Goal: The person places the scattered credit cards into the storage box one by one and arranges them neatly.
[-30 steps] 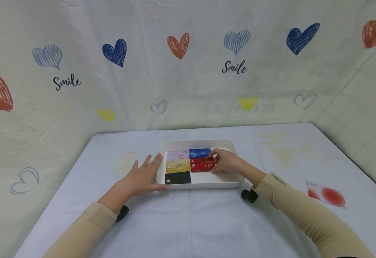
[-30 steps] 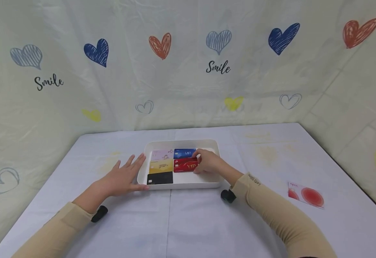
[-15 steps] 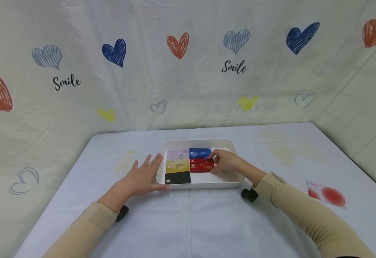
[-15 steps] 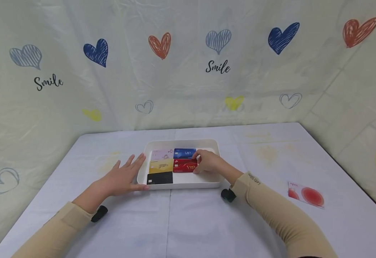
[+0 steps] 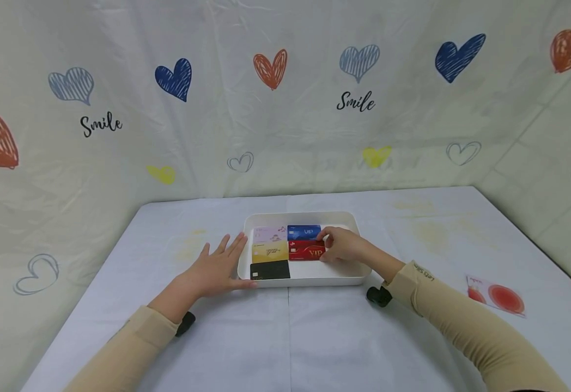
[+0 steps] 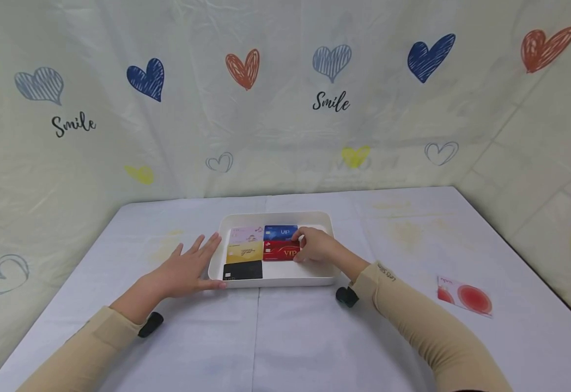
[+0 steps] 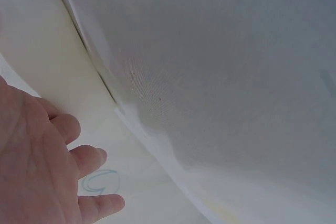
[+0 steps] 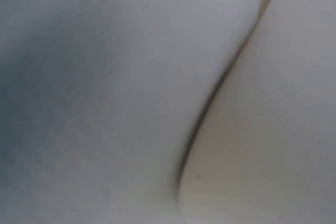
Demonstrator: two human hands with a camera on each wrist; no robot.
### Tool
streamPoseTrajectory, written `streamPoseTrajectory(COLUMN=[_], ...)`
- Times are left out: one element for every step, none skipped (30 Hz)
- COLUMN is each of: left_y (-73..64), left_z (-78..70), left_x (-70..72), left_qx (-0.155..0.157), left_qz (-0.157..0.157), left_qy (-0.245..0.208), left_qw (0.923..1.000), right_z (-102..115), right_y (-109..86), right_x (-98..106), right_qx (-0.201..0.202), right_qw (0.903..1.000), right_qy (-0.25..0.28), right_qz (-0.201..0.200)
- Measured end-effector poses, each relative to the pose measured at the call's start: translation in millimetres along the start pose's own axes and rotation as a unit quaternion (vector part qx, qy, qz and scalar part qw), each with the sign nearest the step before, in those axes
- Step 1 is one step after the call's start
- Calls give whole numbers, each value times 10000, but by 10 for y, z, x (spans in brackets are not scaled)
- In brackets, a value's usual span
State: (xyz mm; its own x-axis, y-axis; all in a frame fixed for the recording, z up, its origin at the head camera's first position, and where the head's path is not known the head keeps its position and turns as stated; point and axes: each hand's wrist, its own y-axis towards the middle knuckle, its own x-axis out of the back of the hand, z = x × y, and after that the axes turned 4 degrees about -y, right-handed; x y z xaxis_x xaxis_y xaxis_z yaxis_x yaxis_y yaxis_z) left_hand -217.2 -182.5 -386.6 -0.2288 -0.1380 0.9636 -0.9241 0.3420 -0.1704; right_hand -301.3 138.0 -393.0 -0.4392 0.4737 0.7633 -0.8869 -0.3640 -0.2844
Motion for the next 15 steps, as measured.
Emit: streamPoseTrajectory(left_y=[-1,-3,-5,-6,-8,-9,-10,-11,-11,-10,-9,-8,-7,-6,-6], left_z=[-2,-5,-7,-8,-9,-11,-11,-11,-9,-7,-5,-4,-1,0,1], left_x=[1,3,4,7,8,9,11,10,10,8,6,5,2,0,-2], left_qx=[1,0,-2,-7,-11,-21,-28,-36,-39,-47,-47,-46,-45,-46,-46], left_qz=[2,6,9,5,9,10,8,7,6,2,3,1,-1,0,2], left_qy=[-3,-2,0,-6,-7,-9,-8,-8,-11,-13,-6,-8,-9,-5,-9], left_qw=[10000,10000,10000,10000,10000,10000,10000,10000,10000,10000,10000,10000,10000,10000,10000], right_z=[0,0,0,0,1,2,3,3,3,3,3,1,-2,-5,-9], right_y=[1,3,4,4,3,2,0,-1,-3,-5,-5,-6,-5,-4,-5], right_x=[-1,-3,-4,-5,-5,-4,-4,-4,-3,-3,-4,-5,-6,-8,-11], right_qx=[-2,-6,-9,-11,-10,-10,-9,-5,4,19,39,59,85,113,140], right_qw=[10000,10000,10000,10000,10000,10000,9999,10000,10000,10000,10000,9999,9999,9999,9999], right_qy=[-23,-42,-59,-76,-82,-93,-100,-95,-93,-84,-78,-85,-80,-85,-97], right_qz=[-3,-6,-8,-7,-7,-7,-6,-9,-6,-5,-5,-8,-13,-20,-19])
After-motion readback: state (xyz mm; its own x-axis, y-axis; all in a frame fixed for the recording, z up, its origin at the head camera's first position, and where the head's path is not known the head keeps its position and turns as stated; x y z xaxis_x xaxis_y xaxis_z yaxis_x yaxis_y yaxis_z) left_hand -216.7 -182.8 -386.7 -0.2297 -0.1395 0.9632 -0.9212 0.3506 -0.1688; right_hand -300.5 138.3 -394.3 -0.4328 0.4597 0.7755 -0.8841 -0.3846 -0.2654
